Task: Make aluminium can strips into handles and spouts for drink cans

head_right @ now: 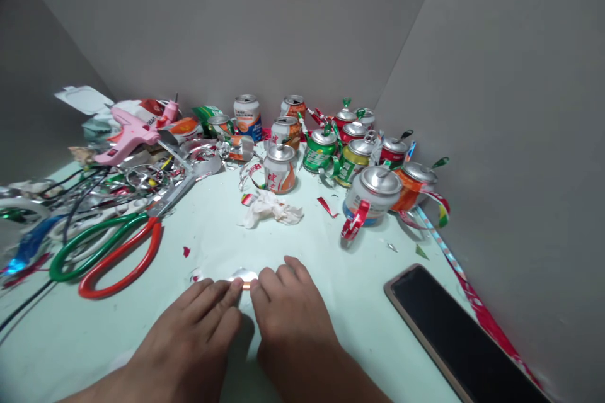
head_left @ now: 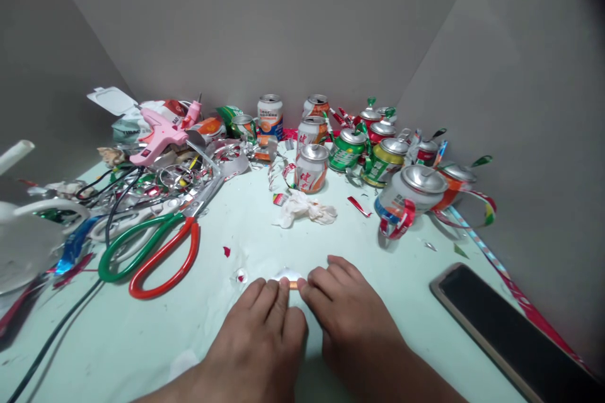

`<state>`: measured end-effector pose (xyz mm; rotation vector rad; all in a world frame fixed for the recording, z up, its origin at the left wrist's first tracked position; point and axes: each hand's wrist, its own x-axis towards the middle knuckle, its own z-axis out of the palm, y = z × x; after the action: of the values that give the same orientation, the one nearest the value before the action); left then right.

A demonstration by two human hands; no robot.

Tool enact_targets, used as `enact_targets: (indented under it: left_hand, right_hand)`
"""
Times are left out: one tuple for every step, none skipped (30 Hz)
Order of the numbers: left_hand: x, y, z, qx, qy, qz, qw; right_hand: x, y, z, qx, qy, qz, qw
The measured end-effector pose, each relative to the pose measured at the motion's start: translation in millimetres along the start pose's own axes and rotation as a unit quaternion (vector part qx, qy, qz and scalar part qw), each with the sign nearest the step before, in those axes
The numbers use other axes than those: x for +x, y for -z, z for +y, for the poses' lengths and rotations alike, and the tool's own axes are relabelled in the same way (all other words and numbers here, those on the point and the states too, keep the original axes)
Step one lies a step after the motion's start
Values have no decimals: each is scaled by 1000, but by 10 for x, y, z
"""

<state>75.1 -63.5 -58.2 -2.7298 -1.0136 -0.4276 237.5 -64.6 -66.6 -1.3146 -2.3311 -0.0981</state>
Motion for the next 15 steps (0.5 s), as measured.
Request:
enact_targets:
  left_hand:
    - [-3, -4, -2, -1, -1, -3, 1000]
    - [-7, -7, -3, -1, 0, -7, 1000]
    - [-13, -9, -3, -2, -1, -12, 1000]
    - [-19, -12, -2, -3, -1, -17, 1000]
    - [-26, -15, 0, -6, -1, -22, 1000]
    - [-33, -19, 2, -10, -1, -25, 1000]
    - [-37, -24, 3, -15, 0, -30, 999]
    - [-40, -28, 5, -19, 0, -31, 999]
    - [-39, -33, 6, -23, 0, -33, 999]
    - [-34, -36, 7, -26, 1, -35, 999]
    - [-25, -36, 7, -27, 3, -33, 999]
    - [-12, -33, 7, -28, 4, -33, 999]
    - [3, -26, 6, -27, 4, -32, 999]
    - [21, -16, 5, -27, 3, -28, 999]
    - [39, -3, 4, -26, 2, -25, 999]
  right_hand:
    - [-1, 0, -1, 2, -3, -4, 1000]
    - [-3, 1, -2, 5, -8, -9, 1000]
    - [-4, 2, -3, 7, -11, -13, 1000]
    - [-5, 4, -4, 10, -13, -16, 1000]
    - [-5, 5, -5, 12, -14, -17, 1000]
    - [-6, 4, -6, 15, -13, -18, 1000]
    - [-8, 3, -6, 17, -13, -16, 1000]
    - [-8, 0, -7, 19, -11, -14, 1000]
    - [-9, -3, -7, 20, -9, -12, 1000]
    - [-10, -6, -9, 20, -10, -10, 1000]
    - [-10, -10, -11, 21, -10, -8, 1000]
    - [-9, -12, -14, 21, -9, -6, 1000]
    - [-8, -12, -17, 22, -10, -6, 1000]
    - [-7, -12, -21, 23, -12, -8, 1000]
    - [-5, -9, -25, 24, -14, -12, 1000]
